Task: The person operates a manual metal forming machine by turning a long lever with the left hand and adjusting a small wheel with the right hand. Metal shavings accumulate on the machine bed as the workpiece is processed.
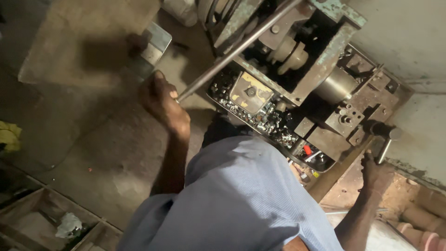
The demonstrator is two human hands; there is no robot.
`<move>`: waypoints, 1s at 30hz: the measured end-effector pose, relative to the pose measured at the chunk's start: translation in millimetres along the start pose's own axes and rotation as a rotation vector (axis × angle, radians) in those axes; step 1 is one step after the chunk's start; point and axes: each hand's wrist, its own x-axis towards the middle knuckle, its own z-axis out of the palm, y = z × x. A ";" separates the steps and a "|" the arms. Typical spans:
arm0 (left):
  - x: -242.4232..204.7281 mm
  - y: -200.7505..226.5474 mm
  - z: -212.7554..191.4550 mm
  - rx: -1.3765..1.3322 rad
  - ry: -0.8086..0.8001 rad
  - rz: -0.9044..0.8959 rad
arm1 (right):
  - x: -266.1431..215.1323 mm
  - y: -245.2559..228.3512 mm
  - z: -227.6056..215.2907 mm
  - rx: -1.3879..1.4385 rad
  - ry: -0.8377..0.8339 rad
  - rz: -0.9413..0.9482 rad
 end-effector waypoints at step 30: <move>-10.3 -17.3 -16.0 0.108 -0.273 0.370 | -19.5 -30.1 -3.3 -0.311 0.245 0.027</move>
